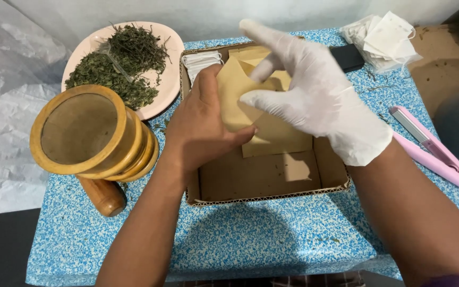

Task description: The person places small white tea bags into a brown paper envelope and then uses a pink handheld heat sealer to seal the top of the envelope.

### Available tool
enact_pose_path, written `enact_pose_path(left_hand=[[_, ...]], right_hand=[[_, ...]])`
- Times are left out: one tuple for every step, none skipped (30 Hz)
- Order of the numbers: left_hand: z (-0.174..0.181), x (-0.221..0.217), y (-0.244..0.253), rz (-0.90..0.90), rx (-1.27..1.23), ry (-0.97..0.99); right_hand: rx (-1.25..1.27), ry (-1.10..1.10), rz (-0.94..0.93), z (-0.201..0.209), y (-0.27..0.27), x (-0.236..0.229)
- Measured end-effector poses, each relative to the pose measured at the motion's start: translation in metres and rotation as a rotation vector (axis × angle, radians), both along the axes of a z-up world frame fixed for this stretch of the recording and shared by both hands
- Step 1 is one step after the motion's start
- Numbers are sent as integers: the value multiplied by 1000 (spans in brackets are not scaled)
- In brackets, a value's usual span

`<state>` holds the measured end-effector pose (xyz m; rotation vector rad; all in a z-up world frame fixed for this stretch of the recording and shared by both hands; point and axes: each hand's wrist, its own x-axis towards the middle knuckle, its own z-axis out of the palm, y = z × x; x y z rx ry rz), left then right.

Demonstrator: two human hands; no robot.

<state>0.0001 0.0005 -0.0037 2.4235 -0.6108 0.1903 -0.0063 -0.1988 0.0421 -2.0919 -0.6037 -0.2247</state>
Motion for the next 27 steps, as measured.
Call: enact_pose_path(left_hand=[[0, 0, 0, 2, 0, 0], [-1, 0, 0, -4, -3, -11], [-1, 1, 0, -10, -6, -21], [-2, 1, 1, -11, -6, -21], [-3, 1, 0, -13, -10, -30], [-5, 2, 0, -15, -14, -40], [-4, 1, 0, -16, -14, -39], [-3, 1, -1, -11, -9, -26], [-1, 0, -1, -6, -4, -13], [-1, -1, -1, -3, -4, -12], [0, -1, -1, 3, 15, -3], [1, -1, -2, 5, 33, 4], [2, -1, -2, 3, 34, 3], [2, -1, -2, -1, 40, 3], [2, -2, -2, -6, 46, 2], [2, -1, -3, -5, 46, 3], [1, 0, -4, -8, 76, -4], [1, 1, -4, -10, 106, -11], [-1, 2, -3, -8, 106, -11], [-2, 3, -3, -13, 115, -6], [-3, 4, -3, -19, 123, -1], [-3, 2, -1, -19, 122, 0], [-3, 1, 0, -29, 65, -7], [-3, 1, 1, -39, 9, -15], [-3, 1, 1, -39, 8, -16], [-3, 1, 1, -46, -14, -16], [-3, 0, 2, -53, -36, -16]], right_hand=[[0, 0, 2, 0, -1, 1], [-35, -27, -4, 0, -2, 1], [-69, -54, -11, -1, -3, 2], [-69, -53, -12, -1, -2, 1], [-79, -32, -16, -1, 0, 1], [-89, -11, -20, -2, 1, 0], [-89, -11, -21, -3, 0, 0], [-62, -4, 11, -3, 0, 0], [-36, 3, 43, -4, 0, 0], [-36, 4, 46, -5, 1, 0], [-54, 3, 50, -5, 1, 0], [-72, 1, 49, -6, 0, 0], [-72, 1, 48, -5, -1, 1], [-88, 12, 44, -4, -1, 1], [-104, 22, 41, -3, -2, 1], [-104, 23, 41, -5, -2, 0], [-74, 13, 44, -6, -2, 0], [-44, 2, 47, -7, -1, 1], [-44, 2, 49, -5, 1, 0], [-57, 0, 45, -4, 2, -2], [-70, -2, 41, -2, 3, -3], [-71, -1, 40, -1, 1, -2], [-78, -44, 56, -1, 0, -2], [-85, -89, 72, 1, -2, -1], [-85, -89, 72, 1, -4, -1], [-122, -96, 27, 2, -6, -2], [-158, -103, -18, 2, -8, -3]])
